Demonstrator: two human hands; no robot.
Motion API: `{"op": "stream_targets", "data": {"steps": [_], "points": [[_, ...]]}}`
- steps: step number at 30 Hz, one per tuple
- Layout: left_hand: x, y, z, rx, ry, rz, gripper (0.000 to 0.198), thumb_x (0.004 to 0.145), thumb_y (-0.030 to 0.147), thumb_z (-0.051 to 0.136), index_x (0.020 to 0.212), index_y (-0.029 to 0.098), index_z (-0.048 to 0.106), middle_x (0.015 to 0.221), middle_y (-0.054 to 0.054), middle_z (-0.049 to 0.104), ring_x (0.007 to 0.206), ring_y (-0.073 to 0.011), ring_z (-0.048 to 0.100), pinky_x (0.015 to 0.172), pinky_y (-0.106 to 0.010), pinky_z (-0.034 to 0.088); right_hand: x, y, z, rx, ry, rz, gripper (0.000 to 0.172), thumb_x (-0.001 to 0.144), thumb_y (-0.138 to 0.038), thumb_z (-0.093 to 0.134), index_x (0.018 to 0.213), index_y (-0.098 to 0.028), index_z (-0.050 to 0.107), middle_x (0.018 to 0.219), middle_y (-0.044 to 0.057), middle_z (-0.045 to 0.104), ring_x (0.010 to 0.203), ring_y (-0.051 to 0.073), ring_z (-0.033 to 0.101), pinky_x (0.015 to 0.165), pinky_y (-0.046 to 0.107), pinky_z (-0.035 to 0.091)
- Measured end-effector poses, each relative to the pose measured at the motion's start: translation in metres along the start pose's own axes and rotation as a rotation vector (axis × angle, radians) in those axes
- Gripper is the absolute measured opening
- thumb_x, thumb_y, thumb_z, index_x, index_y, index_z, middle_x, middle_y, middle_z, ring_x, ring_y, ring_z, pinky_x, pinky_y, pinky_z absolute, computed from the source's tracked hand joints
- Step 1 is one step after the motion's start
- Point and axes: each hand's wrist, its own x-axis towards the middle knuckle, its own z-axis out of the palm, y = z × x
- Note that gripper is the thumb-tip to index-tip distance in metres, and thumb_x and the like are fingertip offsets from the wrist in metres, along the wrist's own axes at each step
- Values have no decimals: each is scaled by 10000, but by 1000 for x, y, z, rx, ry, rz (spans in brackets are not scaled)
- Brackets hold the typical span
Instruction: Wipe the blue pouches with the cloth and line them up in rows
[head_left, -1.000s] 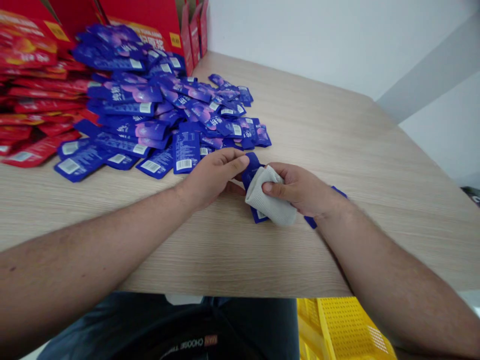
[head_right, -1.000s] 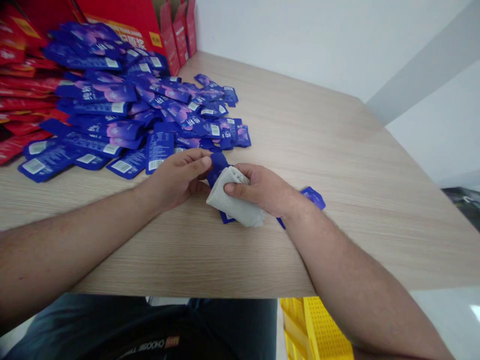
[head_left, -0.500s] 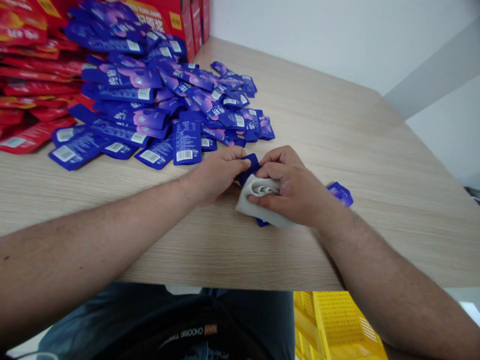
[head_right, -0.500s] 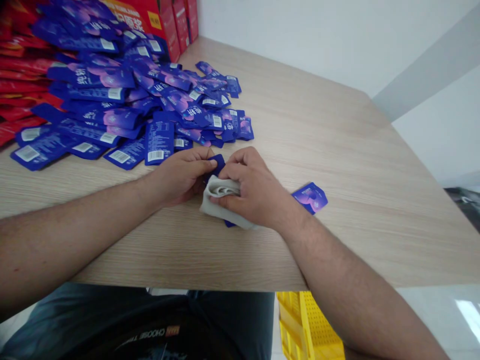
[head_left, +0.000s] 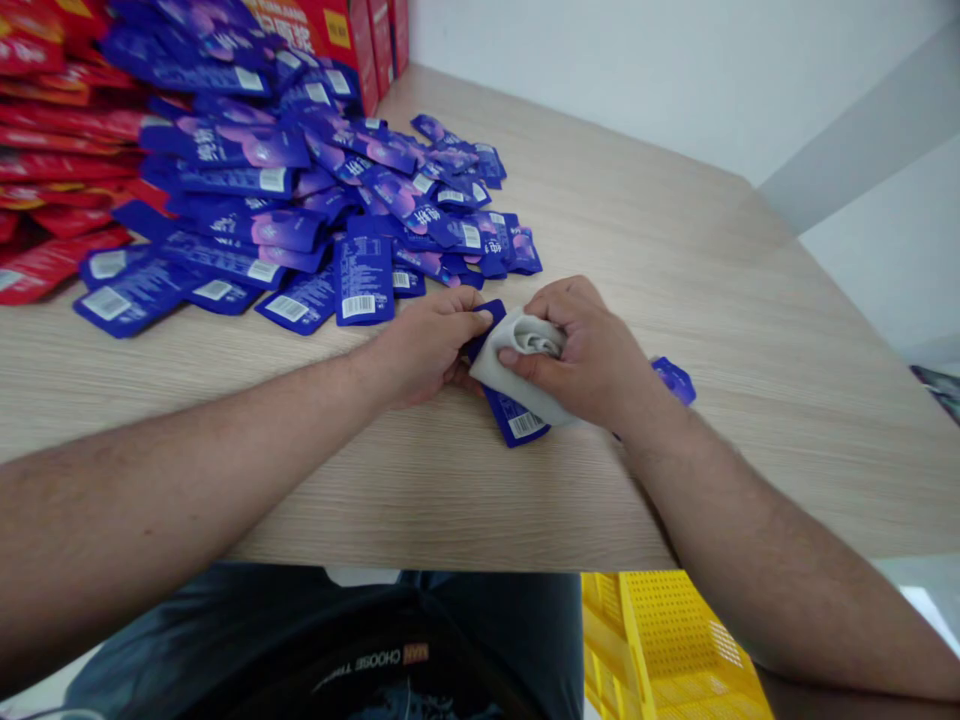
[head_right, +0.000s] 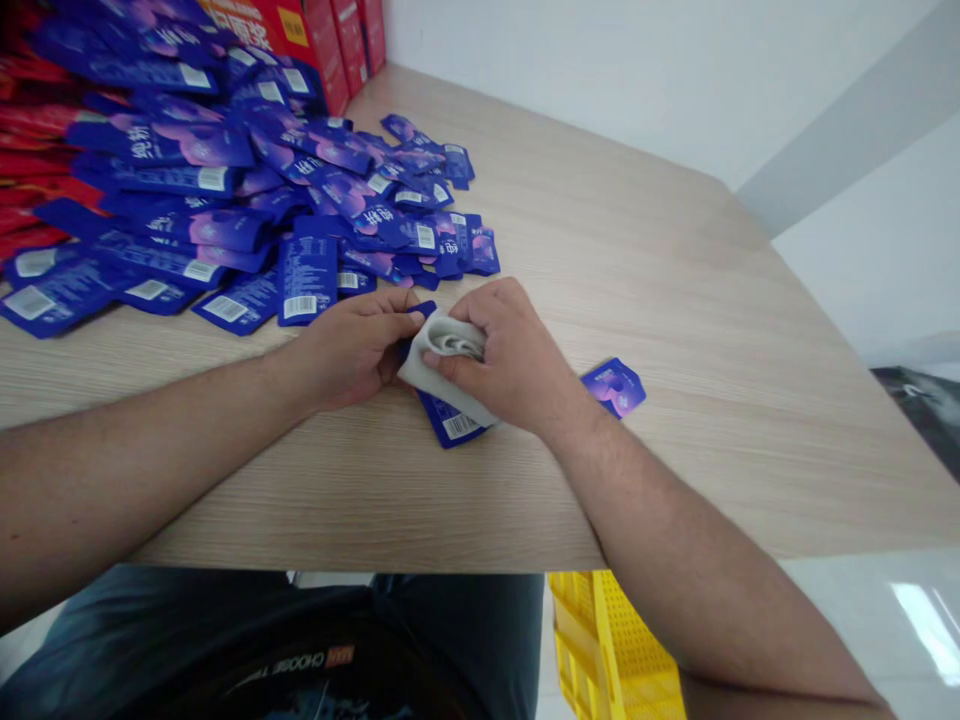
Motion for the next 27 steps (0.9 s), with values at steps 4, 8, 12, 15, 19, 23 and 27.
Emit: {"op": "stream_targets", "data": {"steps": [4,8,12,15,19,23,27], "points": [[2,2,-5,-19,12,-2,133,917,102,529,850,215,547,644,36,568,488,-124,560,457,-229,495,-2,5,-5,82,-239,-85,254,725,-340,893,909,-265,737,1291,88,545,1264,305,548,1084,496,492],[5,7,-10,-9,6,33,102,925,131,523,871,212,553,651,18,606,479,-152,591,448,-282,542,-1,16,-13,81,-115,-53,244,741,-344,887,927,-265,750,1352,92,524,1300,322,539,1134,541,462],[6,8,-11,-12,45,53,110,916,117,516,858,205,546,631,21,593,469,-139,569,445,-266,534,-2,16,-7,108,-117,-62,246,759,-334,872,951,-250,742,1386,115,520,1328,327,543,1132,537,474],[7,8,-12,3,43,44,113,920,117,516,856,208,534,632,21,585,477,-134,558,452,-254,515,-5,11,-3,120,-294,-141,217,745,-265,875,929,-272,760,1535,95,445,1453,333,478,1207,538,412],[9,7,-15,44,23,41,92,944,155,516,885,226,522,653,23,593,491,-139,564,481,-288,549,-2,17,-12,100,-267,-107,234,747,-277,883,947,-281,761,1567,90,453,1498,335,449,1218,572,401],[12,7,-18,41,17,54,88,939,193,541,871,236,507,634,31,569,481,-149,558,471,-309,555,4,31,-21,125,-272,-10,246,756,-328,870,964,-285,746,1347,82,629,1357,311,585,1129,555,494],[9,4,-16,50,-26,26,43,923,189,561,901,226,560,678,19,599,519,-146,572,500,-288,534,8,33,-19,119,-268,-14,242,768,-374,848,964,-276,744,1297,78,677,1262,303,635,1084,529,512]]}}
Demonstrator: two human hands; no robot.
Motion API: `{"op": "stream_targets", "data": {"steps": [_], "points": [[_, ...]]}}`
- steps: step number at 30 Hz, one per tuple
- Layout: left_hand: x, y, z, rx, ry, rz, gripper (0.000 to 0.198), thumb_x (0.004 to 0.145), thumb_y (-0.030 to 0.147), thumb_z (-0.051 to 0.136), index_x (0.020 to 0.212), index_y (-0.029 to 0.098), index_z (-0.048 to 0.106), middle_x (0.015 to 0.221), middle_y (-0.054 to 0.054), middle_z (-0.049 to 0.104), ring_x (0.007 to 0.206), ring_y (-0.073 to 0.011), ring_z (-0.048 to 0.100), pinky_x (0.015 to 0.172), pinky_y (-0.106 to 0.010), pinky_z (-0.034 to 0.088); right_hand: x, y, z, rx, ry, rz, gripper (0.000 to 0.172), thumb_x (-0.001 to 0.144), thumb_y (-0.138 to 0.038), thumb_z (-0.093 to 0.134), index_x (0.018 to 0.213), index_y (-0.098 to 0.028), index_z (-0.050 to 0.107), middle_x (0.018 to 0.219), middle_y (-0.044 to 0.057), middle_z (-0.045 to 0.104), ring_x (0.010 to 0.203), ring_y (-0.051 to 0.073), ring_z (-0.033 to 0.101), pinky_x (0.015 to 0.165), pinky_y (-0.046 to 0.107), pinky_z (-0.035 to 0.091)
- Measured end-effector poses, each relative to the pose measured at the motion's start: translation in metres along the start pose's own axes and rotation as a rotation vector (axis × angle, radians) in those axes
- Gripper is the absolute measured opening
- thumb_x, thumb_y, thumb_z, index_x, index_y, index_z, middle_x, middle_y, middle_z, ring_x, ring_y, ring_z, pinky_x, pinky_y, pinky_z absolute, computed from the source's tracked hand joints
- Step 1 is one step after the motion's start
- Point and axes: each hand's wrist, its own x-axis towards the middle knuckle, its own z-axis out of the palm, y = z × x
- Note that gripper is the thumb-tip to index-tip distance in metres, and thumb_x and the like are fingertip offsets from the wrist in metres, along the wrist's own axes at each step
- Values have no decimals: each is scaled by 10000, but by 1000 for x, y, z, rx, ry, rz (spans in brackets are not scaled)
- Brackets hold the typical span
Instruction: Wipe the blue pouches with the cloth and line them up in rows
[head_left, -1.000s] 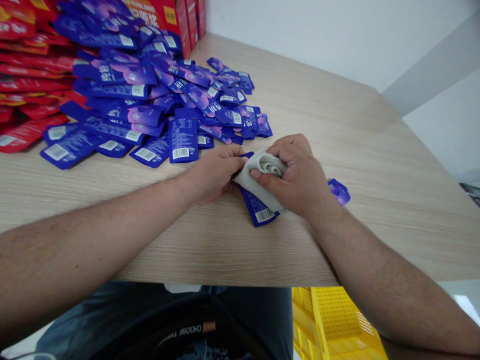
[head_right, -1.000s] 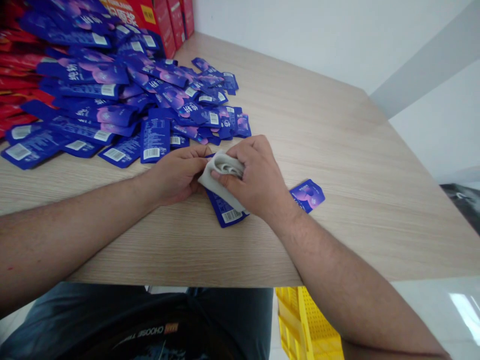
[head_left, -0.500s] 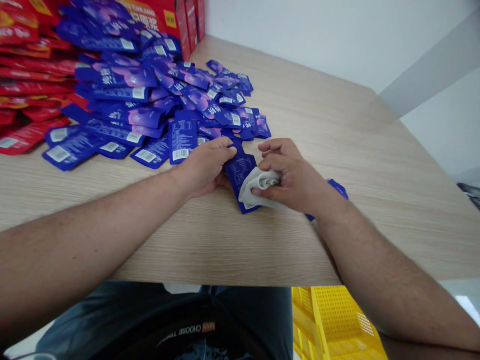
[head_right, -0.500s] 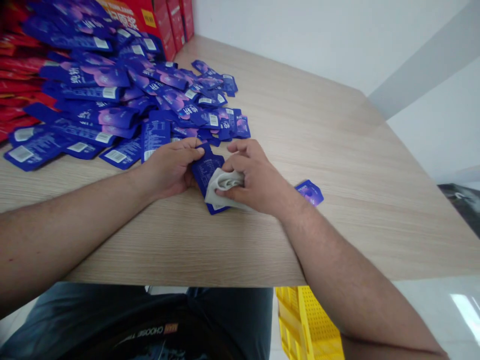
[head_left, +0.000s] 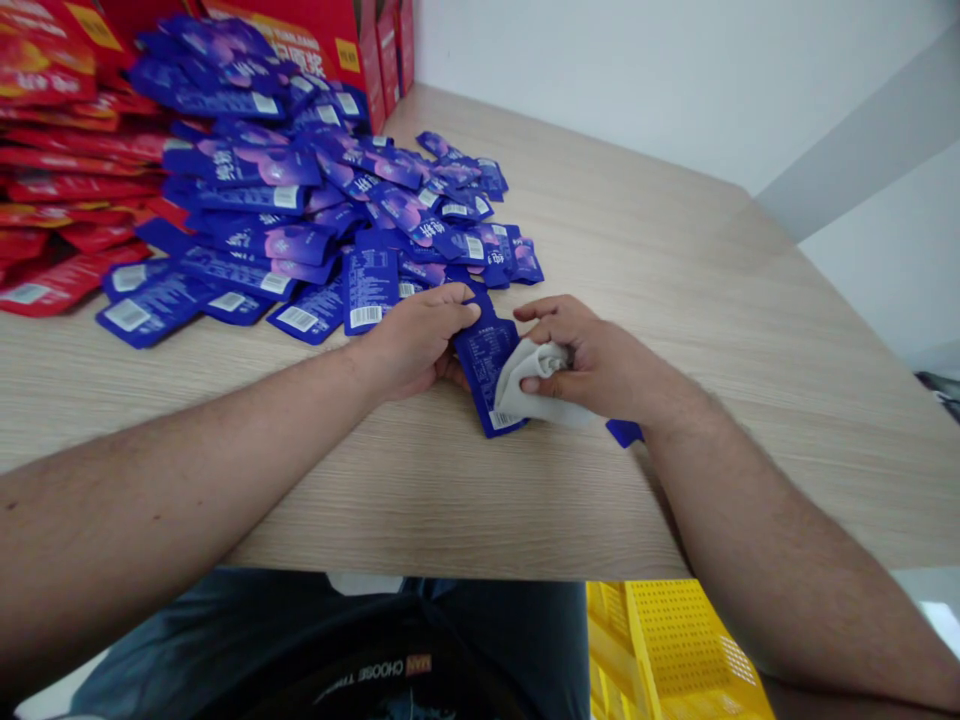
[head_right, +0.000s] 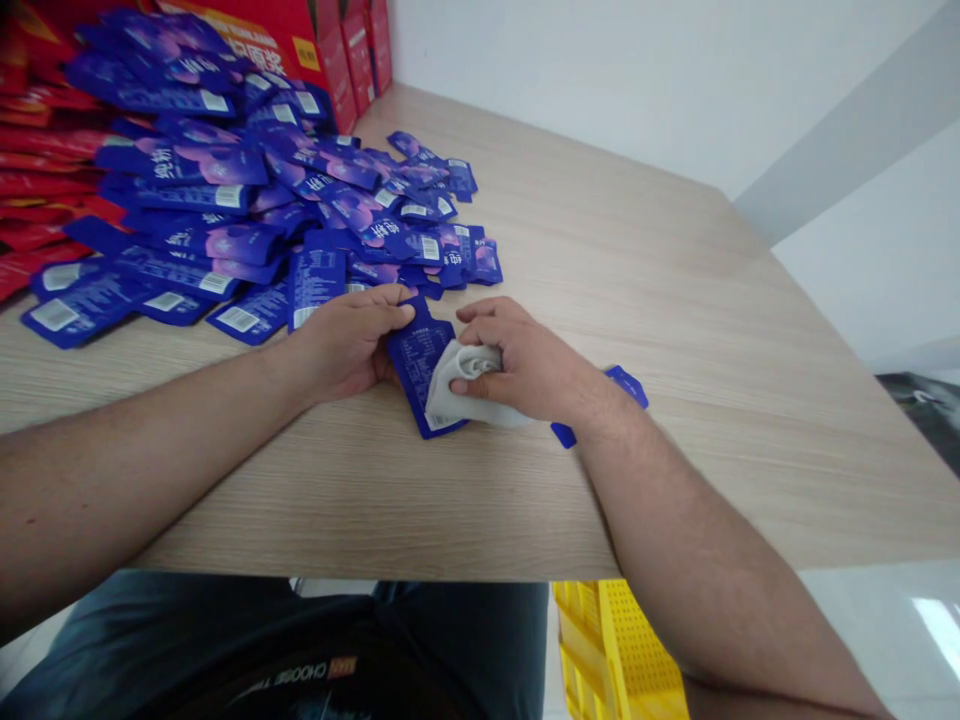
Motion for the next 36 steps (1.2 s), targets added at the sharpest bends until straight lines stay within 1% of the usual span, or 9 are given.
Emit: {"op": "stream_targets", "data": {"steps": [3,9,14,17,20,25,30,33,36], "points": [[-2,-6,3,118,-47,54,51,906,204,592,856,210,588,688,25,575,563,-124,548,535,-247,485,3,-2,1,-57,277,95,255,836,-427,771,1008,-247,719,1176,84,714,1168,307,653,1024,523,520],[0,-11,0,497,-42,297,185,851,280,684,713,196,595,679,18,577,649,-129,508,590,-242,417,5,-11,5,-49,260,19,291,786,-453,796,953,-242,686,1205,82,724,1153,297,652,989,474,513],[-5,-4,0,623,-181,324,189,856,297,678,707,200,613,684,20,614,655,-137,530,612,-254,404,10,-7,9,-189,506,179,168,834,-394,731,882,-253,653,944,51,718,1011,282,658,896,453,521],[-9,-2,1,634,-189,313,242,886,312,654,691,193,575,643,27,571,593,-112,482,573,-242,361,8,6,-2,-214,671,282,172,832,-380,730,895,-261,624,929,35,706,957,268,659,844,438,527],[-6,-2,-3,559,-69,340,233,892,314,667,722,204,551,627,37,546,540,-99,473,527,-229,356,3,18,-18,-203,799,350,193,865,-411,717,941,-264,619,931,28,707,891,258,670,790,427,526],[8,4,-19,433,269,453,161,935,344,657,841,233,587,604,39,573,468,-102,479,459,-229,356,-1,22,-32,-208,885,375,208,860,-408,738,958,-254,637,912,26,704,836,248,675,755,413,517],[1,18,-28,714,446,680,172,989,385,599,966,246,697,833,-23,741,771,-171,687,700,-275,538,0,19,-30,-211,873,359,211,839,-399,746,922,-249,623,873,16,698,832,243,669,758,406,517],[-2,20,-29,1049,330,766,216,983,342,585,1046,242,765,1128,-62,794,1117,-243,711,1007,-367,541,0,19,-30,-221,859,362,205,835,-393,743,915,-252,616,879,19,699,842,247,665,761,410,523],[5,16,-30,1341,113,690,292,981,326,543,1099,228,791,1202,-76,796,1183,-274,709,1056,-411,535,0,19,-30,-234,850,350,206,825,-399,751,903,-257,623,897,32,708,857,257,663,766,422,528]]}}
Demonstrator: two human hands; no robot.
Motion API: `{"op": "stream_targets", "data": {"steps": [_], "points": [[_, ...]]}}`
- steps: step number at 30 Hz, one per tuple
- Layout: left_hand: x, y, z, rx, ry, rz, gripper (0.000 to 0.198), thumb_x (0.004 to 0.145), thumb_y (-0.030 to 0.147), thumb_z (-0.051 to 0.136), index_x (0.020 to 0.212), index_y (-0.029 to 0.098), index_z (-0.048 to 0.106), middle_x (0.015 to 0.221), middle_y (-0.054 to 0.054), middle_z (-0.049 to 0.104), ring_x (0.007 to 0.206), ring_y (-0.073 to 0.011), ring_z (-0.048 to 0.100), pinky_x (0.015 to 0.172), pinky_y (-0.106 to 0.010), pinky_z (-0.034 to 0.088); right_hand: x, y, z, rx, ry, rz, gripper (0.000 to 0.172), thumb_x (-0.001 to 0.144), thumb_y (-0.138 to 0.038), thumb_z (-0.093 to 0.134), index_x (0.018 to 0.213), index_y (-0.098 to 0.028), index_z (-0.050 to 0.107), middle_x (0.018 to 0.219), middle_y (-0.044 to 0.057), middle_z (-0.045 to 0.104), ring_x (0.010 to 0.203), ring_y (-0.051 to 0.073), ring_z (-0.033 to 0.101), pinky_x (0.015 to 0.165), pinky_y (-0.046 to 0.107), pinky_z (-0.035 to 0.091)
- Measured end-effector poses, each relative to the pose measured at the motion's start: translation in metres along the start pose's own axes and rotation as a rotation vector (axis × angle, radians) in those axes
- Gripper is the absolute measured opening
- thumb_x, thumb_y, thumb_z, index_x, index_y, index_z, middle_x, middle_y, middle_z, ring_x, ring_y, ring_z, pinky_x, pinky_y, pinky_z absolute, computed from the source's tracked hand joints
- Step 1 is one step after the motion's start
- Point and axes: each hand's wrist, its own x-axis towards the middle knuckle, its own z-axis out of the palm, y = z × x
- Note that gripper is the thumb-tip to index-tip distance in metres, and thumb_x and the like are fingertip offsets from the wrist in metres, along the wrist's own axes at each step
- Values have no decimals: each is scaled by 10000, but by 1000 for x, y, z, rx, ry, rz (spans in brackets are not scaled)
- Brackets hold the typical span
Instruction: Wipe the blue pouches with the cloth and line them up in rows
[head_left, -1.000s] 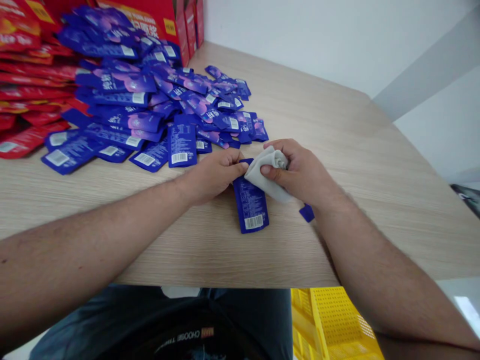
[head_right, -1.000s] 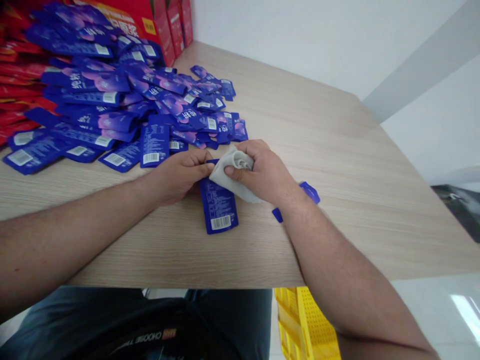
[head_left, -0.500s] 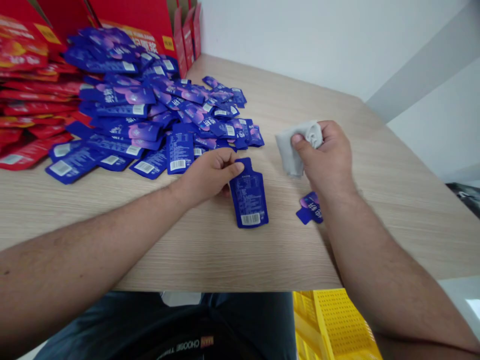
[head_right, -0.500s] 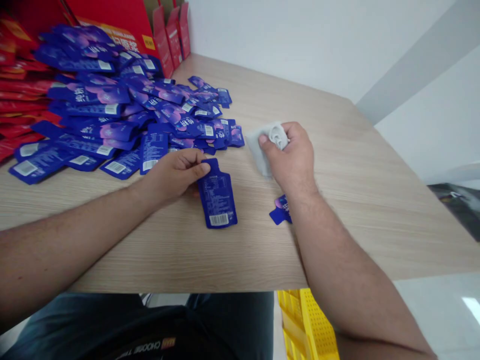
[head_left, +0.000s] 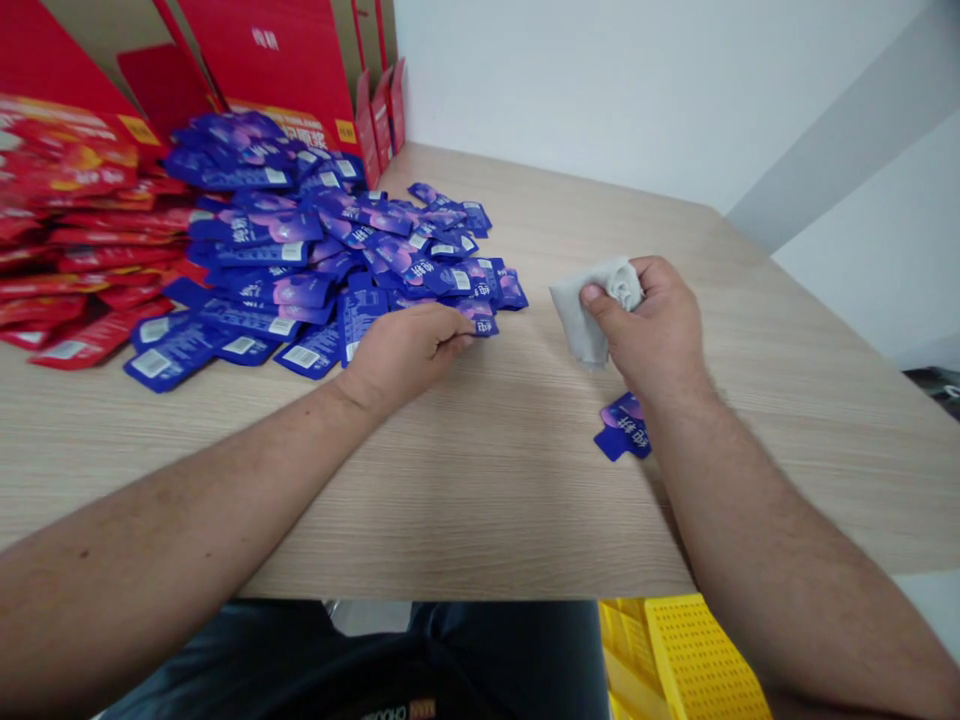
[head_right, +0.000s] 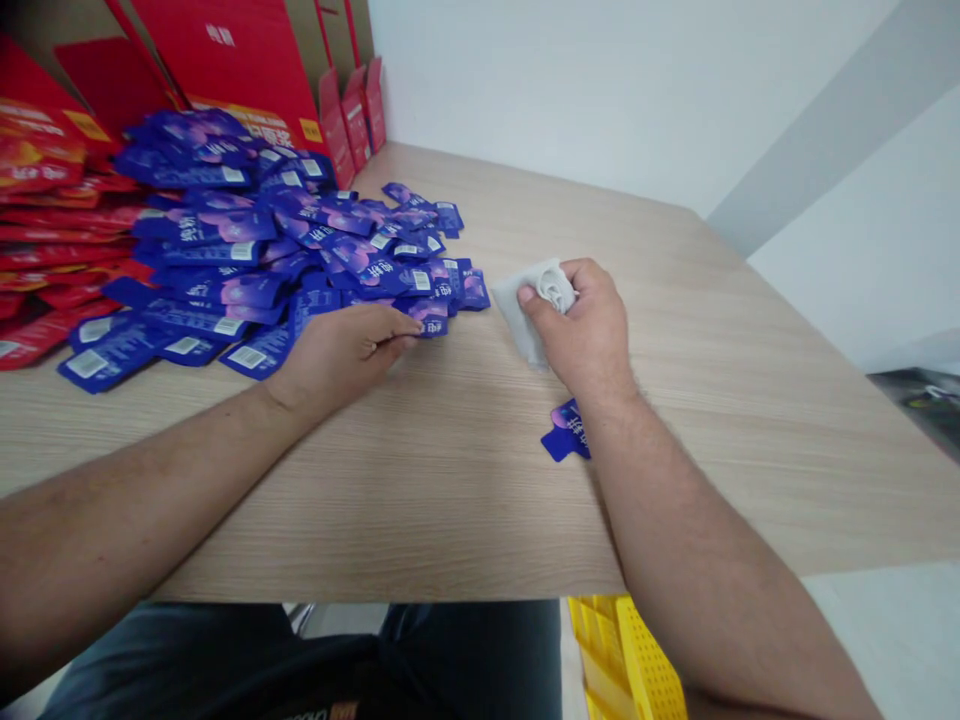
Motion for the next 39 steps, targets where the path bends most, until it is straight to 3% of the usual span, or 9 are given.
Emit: {"op": "stream_targets", "data": {"steps": [3,5,12,14,21,26,32,36,39], "points": [[5,-5,7,185,-242,61,342,962,268,507,1129,230,803,1189,-72,805,1172,-270,725,1043,-397,555,0,-1,0,4,3,-10,202,822,-403,751,901,-261,630,917,36,723,850,255,660,771,426,528],[6,-7,9,255,-299,72,393,931,199,493,1175,231,799,1254,-65,794,1212,-259,717,1095,-390,539,0,-1,0,-1,4,-3,200,819,-399,753,895,-260,631,910,36,727,832,251,657,766,423,524],[1,-3,5,130,-168,64,406,878,165,495,1164,166,783,1258,-108,783,1215,-272,715,1123,-424,541,15,11,-15,-31,-4,62,216,823,-393,765,930,-242,655,848,27,718,756,232,646,686,389,494],[-1,-1,4,76,-117,72,370,857,162,510,1104,172,786,1218,-110,789,1175,-273,724,1096,-429,557,24,19,-27,-77,-111,126,204,827,-391,773,903,-238,662,796,25,708,695,220,633,635,375,476],[-5,5,3,34,-103,109,340,845,147,500,1027,178,786,1174,-106,797,1123,-255,737,1035,-398,582,35,52,-72,-94,-767,572,354,720,-496,890,821,-234,675,629,29,693,505,202,607,434,319,425],[-5,2,4,54,-67,166,351,862,128,484,1035,171,785,1140,-87,804,1087,-232,751,995,-376,600,32,52,-84,-106,-900,638,366,770,-513,857,919,-232,675,732,50,752,587,199,678,490,296,511],[-13,19,8,21,-41,387,337,922,120,510,1131,162,771,1175,-88,801,1100,-214,741,1010,-366,588,28,38,-64,-220,-1030,562,296,875,-475,778,980,-223,666,806,47,757,651,184,684,552,279,508],[-30,55,17,-33,-207,691,387,987,168,544,1340,167,702,1352,-78,758,1192,-226,692,1087,-396,545,25,31,-49,-257,-1079,458,275,900,-476,754,962,-221,670,812,45,755,637,175,662,549,279,494],[-41,72,22,-53,-344,780,452,1012,275,578,1458,232,633,1517,-57,661,1296,-274,638,1120,-464,519,22,24,-42,-220,-1106,426,231,924,-442,729,962,-220,678,810,45,753,638,170,655,541,272,498]]}}
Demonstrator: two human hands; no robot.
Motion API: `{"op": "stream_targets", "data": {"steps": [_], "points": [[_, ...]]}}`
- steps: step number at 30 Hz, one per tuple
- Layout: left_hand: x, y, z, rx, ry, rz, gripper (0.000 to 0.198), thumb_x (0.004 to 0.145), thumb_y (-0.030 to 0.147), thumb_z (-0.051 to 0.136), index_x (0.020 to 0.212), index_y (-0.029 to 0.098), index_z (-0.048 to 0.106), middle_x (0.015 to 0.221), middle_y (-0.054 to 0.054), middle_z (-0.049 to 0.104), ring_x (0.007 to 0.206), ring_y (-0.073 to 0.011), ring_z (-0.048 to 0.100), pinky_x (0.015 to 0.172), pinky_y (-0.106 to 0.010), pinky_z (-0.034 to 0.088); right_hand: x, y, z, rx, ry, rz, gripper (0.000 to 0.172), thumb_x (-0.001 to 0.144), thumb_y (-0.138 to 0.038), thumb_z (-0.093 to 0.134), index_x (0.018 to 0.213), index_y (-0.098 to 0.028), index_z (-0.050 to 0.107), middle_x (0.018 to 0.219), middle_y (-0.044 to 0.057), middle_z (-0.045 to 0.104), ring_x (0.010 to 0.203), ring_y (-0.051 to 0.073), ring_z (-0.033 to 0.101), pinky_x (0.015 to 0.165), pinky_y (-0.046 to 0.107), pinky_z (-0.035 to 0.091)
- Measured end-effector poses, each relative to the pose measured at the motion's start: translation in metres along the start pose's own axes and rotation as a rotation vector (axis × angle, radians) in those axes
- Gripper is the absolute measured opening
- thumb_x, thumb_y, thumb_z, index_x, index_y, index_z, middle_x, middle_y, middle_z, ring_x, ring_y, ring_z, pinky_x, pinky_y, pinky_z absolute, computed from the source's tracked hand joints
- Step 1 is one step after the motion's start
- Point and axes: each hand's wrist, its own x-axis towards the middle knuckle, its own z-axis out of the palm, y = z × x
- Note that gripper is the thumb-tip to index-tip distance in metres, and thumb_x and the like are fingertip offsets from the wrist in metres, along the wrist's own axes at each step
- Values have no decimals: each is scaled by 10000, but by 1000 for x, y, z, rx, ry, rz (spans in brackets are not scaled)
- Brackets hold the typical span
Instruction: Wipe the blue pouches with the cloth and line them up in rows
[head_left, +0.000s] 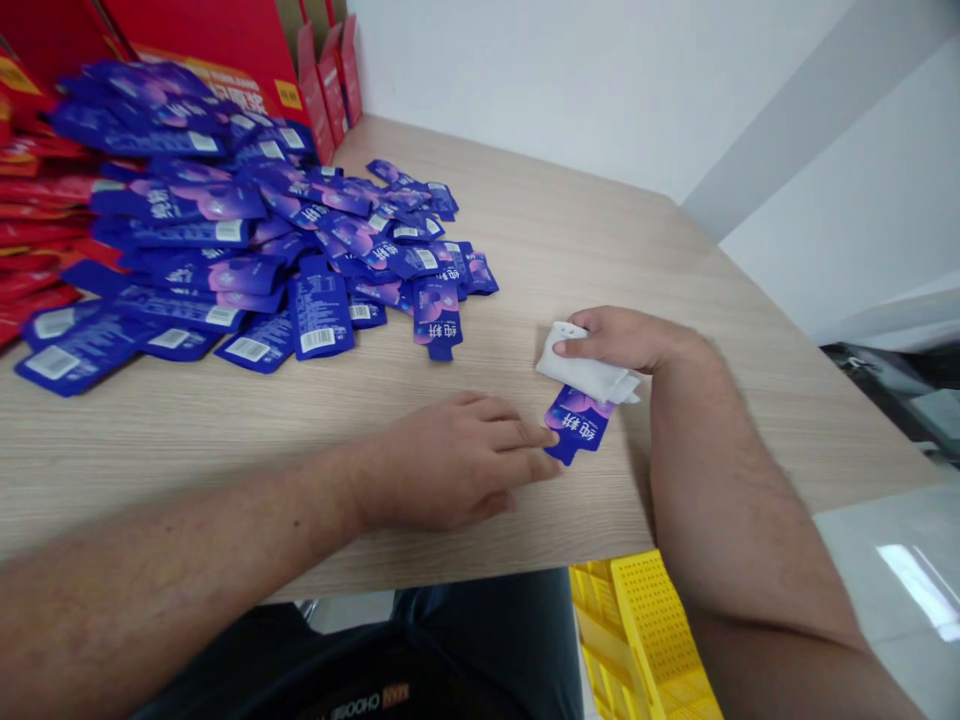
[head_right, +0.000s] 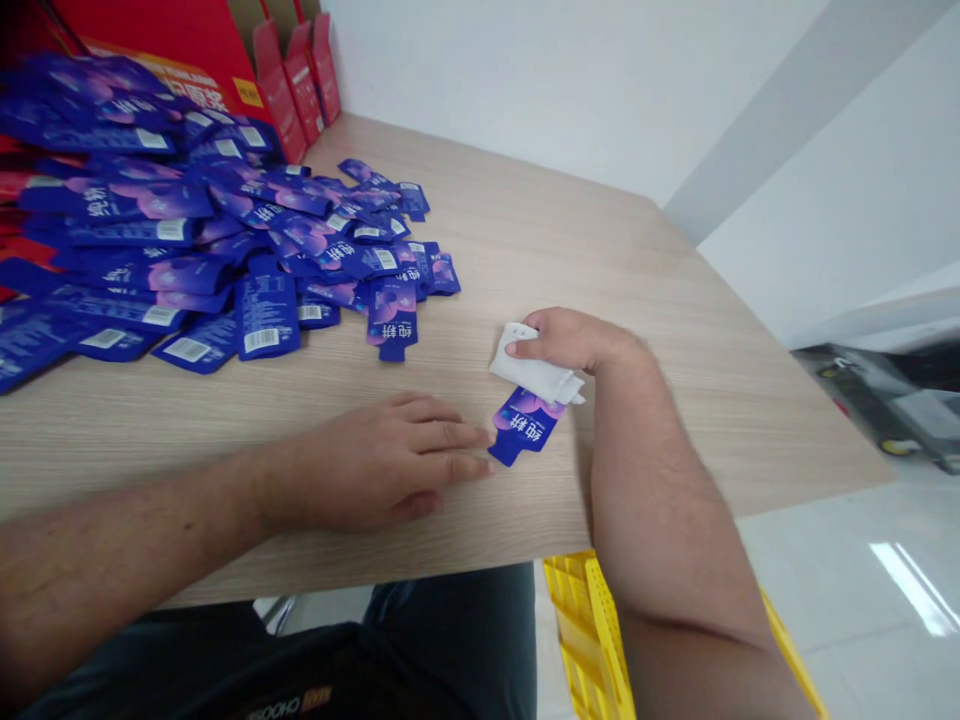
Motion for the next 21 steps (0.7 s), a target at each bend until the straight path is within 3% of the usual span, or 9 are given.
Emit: {"op": "stream_targets", "data": {"steps": [5,9,13,18,21], "points": [[1,7,2,-38,-142,-50,575,960,463,685,1517,357,590,1639,-75,533,1379,-363,574,1149,-574,463,-2,-15,9,-41,2,-61,201,944,-416,707,956,-219,673,813,53,755,659,184,670,535,277,510],[2,13,6,-57,-195,-28,571,1002,519,610,1547,357,552,1679,-39,490,1441,-356,504,1220,-625,354,-3,-23,13,-96,17,-84,193,951,-411,699,966,-220,679,826,53,765,676,192,686,544,285,507],[1,20,11,-62,-200,-33,568,1033,532,548,1557,313,541,1663,-35,514,1481,-351,452,1265,-636,269,-4,-28,16,-147,18,-91,188,954,-404,694,979,-218,688,817,46,766,665,188,686,542,286,495],[2,24,9,-65,-185,-59,615,1019,574,557,1558,279,540,1570,-80,598,1441,-349,490,1255,-666,281,-5,-29,16,-197,56,-107,191,957,-405,704,971,-215,687,814,40,767,683,185,683,564,286,477],[4,26,9,-52,-165,-67,638,994,623,573,1557,324,542,1484,-91,641,1398,-356,516,1241,-700,285,-5,-30,16,-203,61,-110,195,968,-406,700,981,-212,686,828,41,774,700,185,690,574,283,467]]}}
